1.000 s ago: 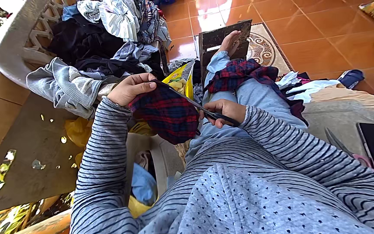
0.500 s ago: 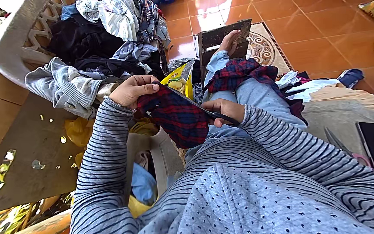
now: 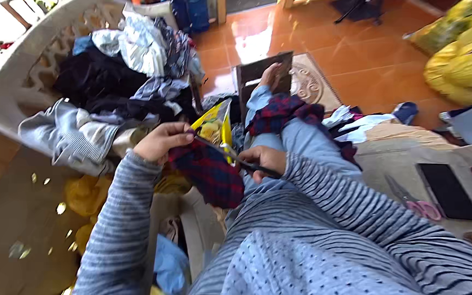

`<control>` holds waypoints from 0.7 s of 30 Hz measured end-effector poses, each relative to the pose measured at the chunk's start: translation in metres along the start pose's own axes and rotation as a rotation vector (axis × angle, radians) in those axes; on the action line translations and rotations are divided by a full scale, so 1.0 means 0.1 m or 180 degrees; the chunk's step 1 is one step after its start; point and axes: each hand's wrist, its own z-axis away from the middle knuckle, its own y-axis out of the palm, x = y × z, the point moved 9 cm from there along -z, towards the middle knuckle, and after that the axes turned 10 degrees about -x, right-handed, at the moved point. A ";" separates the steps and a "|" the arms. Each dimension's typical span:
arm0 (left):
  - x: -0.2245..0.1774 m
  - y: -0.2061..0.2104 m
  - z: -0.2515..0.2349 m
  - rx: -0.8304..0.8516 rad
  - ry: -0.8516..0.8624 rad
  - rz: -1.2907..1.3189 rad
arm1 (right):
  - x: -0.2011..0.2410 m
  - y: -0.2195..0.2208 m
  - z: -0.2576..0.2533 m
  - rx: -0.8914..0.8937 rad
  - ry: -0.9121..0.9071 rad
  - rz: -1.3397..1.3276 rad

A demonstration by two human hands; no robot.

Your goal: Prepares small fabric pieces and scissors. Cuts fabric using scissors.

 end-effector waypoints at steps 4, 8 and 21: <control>-0.02 -0.08 -0.01 -0.0490 -0.0132 0.0105 | -0.02 -0.07 0.02 -0.0150 0.0077 -0.0098; 0.01 -0.22 -0.05 -0.1374 -0.0177 0.0732 | -0.04 -0.08 0.02 -0.0240 0.0175 -0.0258; -0.01 -0.15 -0.13 -0.1894 0.0814 0.0488 | -0.10 -0.06 0.01 -0.0396 0.0225 -0.0844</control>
